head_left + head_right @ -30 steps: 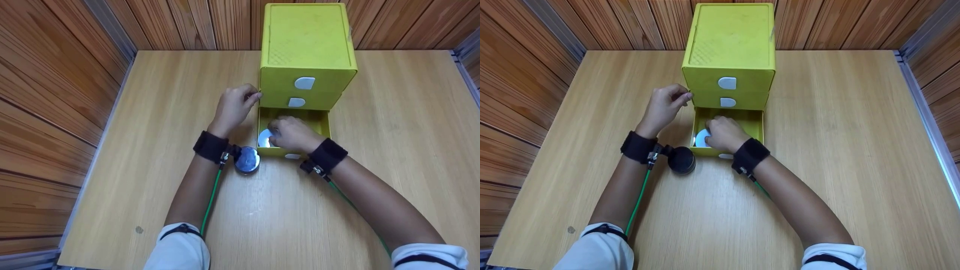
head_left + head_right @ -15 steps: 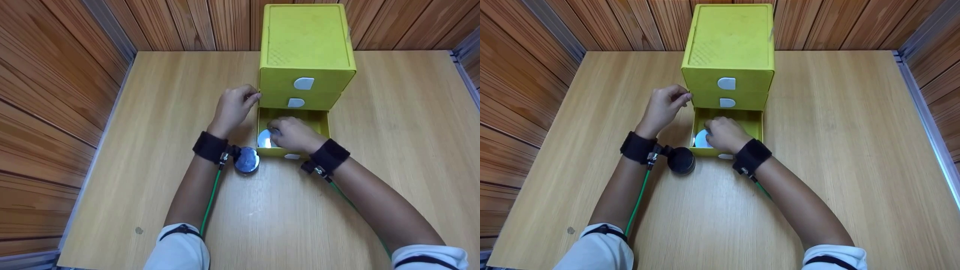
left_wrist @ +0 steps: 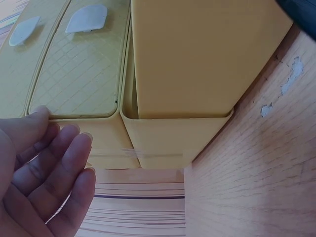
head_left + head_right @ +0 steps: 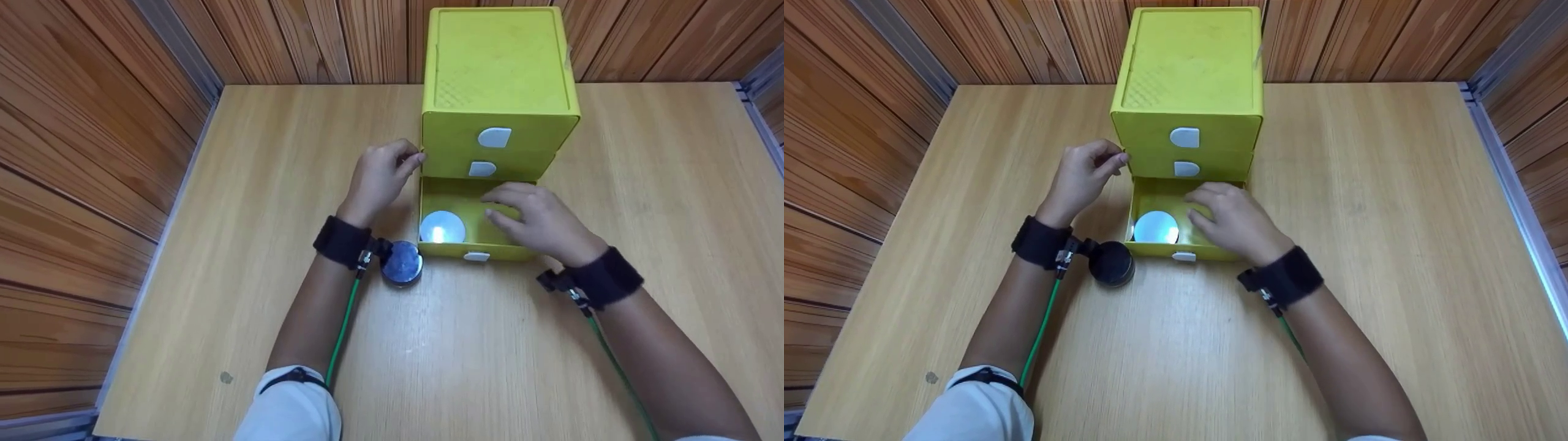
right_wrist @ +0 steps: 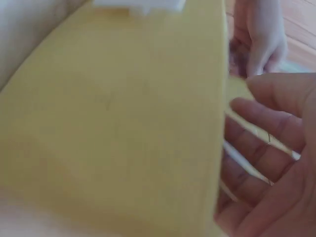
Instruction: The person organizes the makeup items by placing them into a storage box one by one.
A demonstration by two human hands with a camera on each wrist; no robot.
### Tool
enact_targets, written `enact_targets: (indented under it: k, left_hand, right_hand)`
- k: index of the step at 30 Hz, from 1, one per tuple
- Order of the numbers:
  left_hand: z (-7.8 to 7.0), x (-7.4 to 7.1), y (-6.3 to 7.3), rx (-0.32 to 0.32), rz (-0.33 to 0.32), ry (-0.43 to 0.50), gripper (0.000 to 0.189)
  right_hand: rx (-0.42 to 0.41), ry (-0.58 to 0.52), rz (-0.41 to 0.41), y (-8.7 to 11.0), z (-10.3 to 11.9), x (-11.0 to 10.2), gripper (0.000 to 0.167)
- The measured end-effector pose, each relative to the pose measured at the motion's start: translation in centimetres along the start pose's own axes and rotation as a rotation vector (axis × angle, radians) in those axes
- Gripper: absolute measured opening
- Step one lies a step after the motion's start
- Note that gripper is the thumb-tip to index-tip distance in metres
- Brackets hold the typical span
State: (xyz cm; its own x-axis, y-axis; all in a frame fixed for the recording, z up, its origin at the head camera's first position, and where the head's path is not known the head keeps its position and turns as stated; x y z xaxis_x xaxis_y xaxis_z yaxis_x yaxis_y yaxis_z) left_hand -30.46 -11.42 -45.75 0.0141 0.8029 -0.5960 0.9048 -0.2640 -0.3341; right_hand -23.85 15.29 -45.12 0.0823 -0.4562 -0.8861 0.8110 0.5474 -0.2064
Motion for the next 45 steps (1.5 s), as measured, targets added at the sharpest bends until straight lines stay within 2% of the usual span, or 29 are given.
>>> enact_targets:
  k: [5, 9, 13, 17, 21, 24, 28, 32, 36, 38, 45]
  left_hand:
    - [0.2, -0.3, 0.2, -0.003, 0.001, -0.006, 0.023]
    - [0.3, -0.6, 0.4, 0.0, -0.006, -0.014, 0.023]
    - [0.3, -0.8, 0.5, 0.002, -0.005, -0.011, 0.023]
    - [0.4, -0.9, 0.6, 0.005, -0.01, 0.001, 0.023]
    - [0.6, -1.0, 0.9, 0.005, -0.017, 0.017, 0.023]
    - [0.7, -1.2, 1.1, -0.007, -0.014, 0.02, 0.023]
    - [0.7, -1.5, 1.3, -0.014, -0.013, 0.023, 0.023]
    - [0.5, -1.7, 1.4, -0.008, -0.019, 0.018, 0.023]
    - [0.4, -1.8, 1.5, 0.0, -0.021, 0.017, 0.022]
    - [0.3, -1.9, 1.5, 0.003, -0.02, 0.015, 0.022]
    - [0.4, -2.4, 2.0, 0.001, -0.014, -0.005, 0.024]
  right_hand:
    - [0.07, -0.034, -0.185, 2.0, -1.8, -1.1, 0.021]
    - [0.103, -0.05, -0.299, 2.8, -3.2, -1.5, 0.017]
    - [0.156, -0.08, -0.368, 3.2, -4.5, -1.4, 0.018]
    - [0.272, -0.163, -0.413, 3.2, -6.1, -0.8, 0.027]
    - [0.419, -0.339, -0.409, 2.5, -7.7, 0.4, 0.044]
    - [0.48, -0.506, -0.41, 2.1, -8.5, 1.4, 0.049]
    - [0.466, -0.707, -0.419, 1.5, -9.0, 2.6, 0.049]
    - [0.422, -0.848, -0.38, 1.2, -9.3, 3.5, 0.052]
    - [0.39, -0.926, -0.326, 1.2, -9.5, 4.0, 0.053]
    - [0.38, -0.897, -0.296, 1.1, -9.6, 4.3, 0.05]
    - [0.381, -0.811, -0.27, 0.7, -9.3, 4.7, 0.044]
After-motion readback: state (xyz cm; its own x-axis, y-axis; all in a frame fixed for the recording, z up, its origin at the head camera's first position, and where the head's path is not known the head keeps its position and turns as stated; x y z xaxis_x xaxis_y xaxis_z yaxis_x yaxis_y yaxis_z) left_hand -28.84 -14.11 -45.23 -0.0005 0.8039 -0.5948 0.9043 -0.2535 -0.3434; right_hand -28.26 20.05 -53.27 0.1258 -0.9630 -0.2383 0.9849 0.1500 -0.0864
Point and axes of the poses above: each hand's wrist, its own y-axis away from the middle knuckle, its own x-axis out of the palm, z = x × y, the point moved 1 cm from there along -y, towards the middle knuckle, and after that the axes turned 5 degrees about y, right-handed, at the moved point
